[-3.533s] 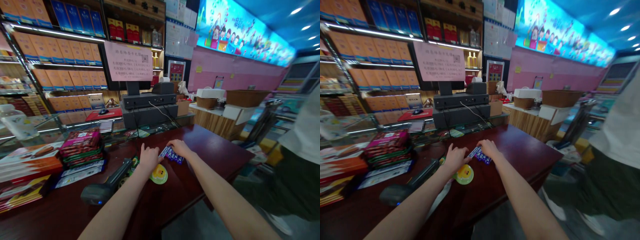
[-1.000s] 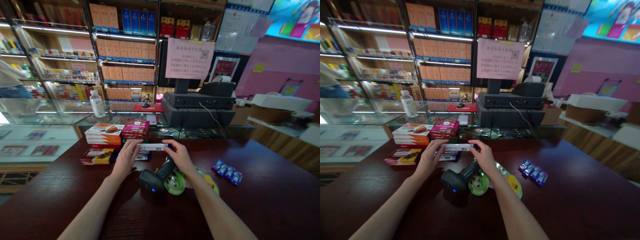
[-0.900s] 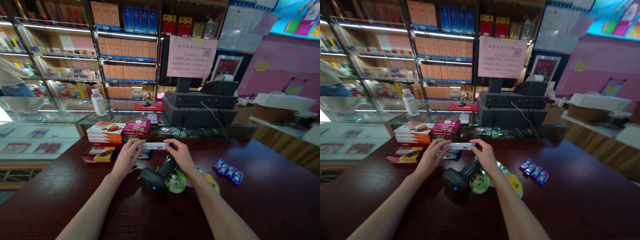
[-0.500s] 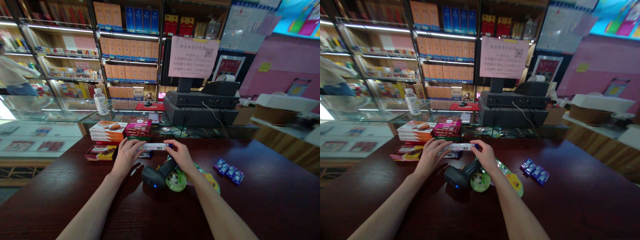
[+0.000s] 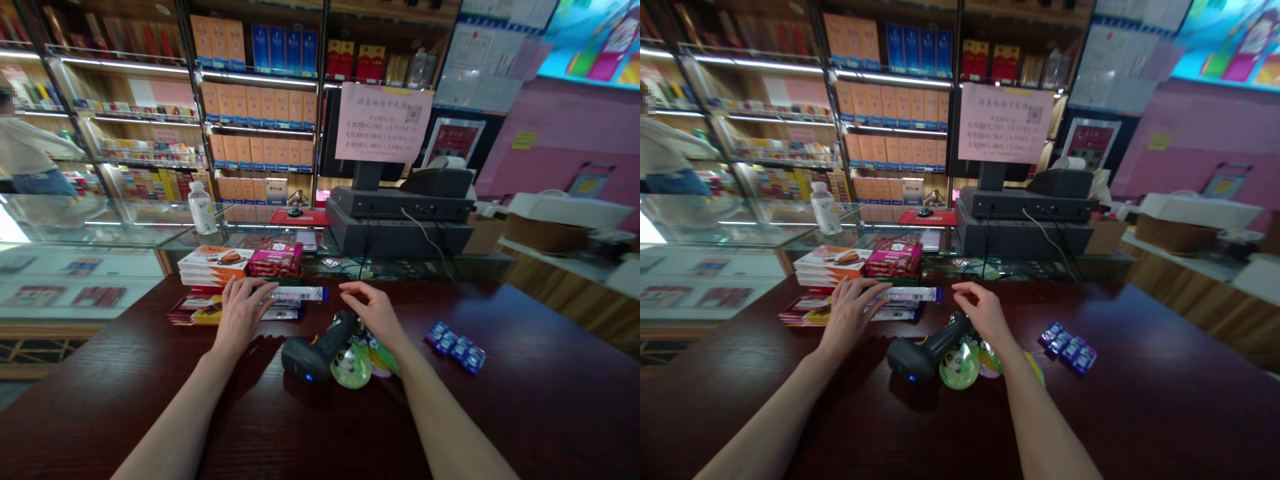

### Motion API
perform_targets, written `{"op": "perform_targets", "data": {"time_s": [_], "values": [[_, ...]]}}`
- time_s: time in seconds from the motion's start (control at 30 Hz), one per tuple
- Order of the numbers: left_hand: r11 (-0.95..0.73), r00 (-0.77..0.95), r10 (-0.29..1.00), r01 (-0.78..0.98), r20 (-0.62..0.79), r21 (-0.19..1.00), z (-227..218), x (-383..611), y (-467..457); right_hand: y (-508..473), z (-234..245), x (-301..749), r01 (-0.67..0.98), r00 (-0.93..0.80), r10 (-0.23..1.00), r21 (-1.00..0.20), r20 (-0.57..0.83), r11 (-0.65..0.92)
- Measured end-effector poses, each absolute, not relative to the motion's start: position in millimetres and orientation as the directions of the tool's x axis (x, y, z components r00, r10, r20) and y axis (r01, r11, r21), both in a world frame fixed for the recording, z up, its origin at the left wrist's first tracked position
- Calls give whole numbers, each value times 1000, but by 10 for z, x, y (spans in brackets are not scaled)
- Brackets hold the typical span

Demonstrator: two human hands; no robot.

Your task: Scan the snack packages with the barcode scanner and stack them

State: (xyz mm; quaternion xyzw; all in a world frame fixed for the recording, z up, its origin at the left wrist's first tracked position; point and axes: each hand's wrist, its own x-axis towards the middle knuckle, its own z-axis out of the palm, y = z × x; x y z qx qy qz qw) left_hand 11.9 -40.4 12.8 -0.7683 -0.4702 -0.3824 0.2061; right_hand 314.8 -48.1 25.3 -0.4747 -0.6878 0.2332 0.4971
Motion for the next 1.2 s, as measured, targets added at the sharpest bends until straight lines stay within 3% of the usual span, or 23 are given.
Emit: {"op": "perform_targets", "data": {"time_s": [0.1,0.23,0.43,0.87,1.2], "values": [[-450,242,570,891,785,52,119,64,-393,-561,358,3269,461,-230,883,-754,409,468],[-421,208,578,904,789,70,107,-1,-365,-665,458,3331,537,-461,856,-694,235,480],[-411,195,579,908,791,77,114,-64,-344,-747,460,3194,644,-590,805,-563,65,518],[-386,175,611,917,772,97,86,-98,-335,-799,367,3012,631,-652,751,-476,102,613],[-371,164,600,924,783,91,92,-102,-336,-688,413,3148,613,-540,792,-511,285,602]]}}
